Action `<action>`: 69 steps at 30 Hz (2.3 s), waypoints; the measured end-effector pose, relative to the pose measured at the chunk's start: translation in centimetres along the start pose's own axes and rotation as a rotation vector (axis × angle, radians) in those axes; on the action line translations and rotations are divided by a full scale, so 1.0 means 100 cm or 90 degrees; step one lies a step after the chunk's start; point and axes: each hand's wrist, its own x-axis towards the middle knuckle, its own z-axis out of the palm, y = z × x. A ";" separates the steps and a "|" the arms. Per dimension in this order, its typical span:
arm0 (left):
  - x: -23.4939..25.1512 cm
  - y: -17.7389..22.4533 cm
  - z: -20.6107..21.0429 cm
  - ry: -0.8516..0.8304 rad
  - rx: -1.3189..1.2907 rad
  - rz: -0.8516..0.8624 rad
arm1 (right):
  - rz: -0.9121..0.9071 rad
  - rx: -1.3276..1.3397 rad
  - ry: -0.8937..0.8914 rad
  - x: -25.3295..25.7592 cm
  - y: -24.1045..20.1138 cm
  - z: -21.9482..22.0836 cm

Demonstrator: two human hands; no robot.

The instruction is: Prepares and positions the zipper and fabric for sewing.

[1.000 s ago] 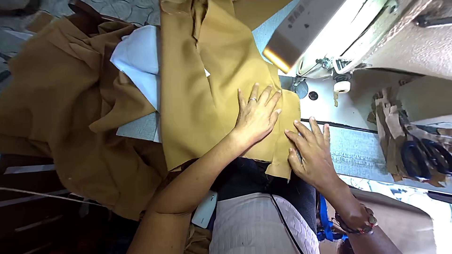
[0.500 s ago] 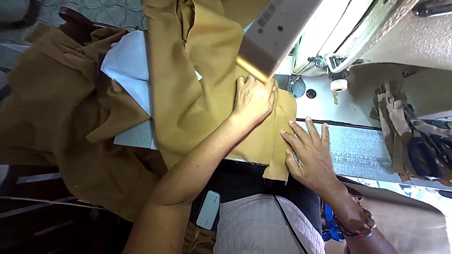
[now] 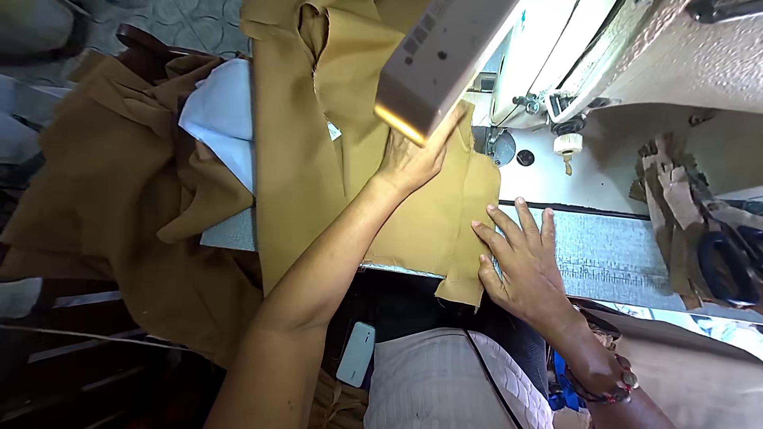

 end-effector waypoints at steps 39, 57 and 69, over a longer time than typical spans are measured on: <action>-0.052 0.061 -0.018 -0.223 -0.035 -0.186 | 0.509 -0.174 -0.077 -0.062 0.128 -0.172; -0.052 0.063 -0.019 -0.234 -0.033 -0.196 | 0.426 -0.146 -0.039 -0.062 0.135 -0.150; -0.043 0.056 -0.018 -0.226 -0.122 -0.143 | 0.347 -0.140 0.078 -0.067 0.126 -0.137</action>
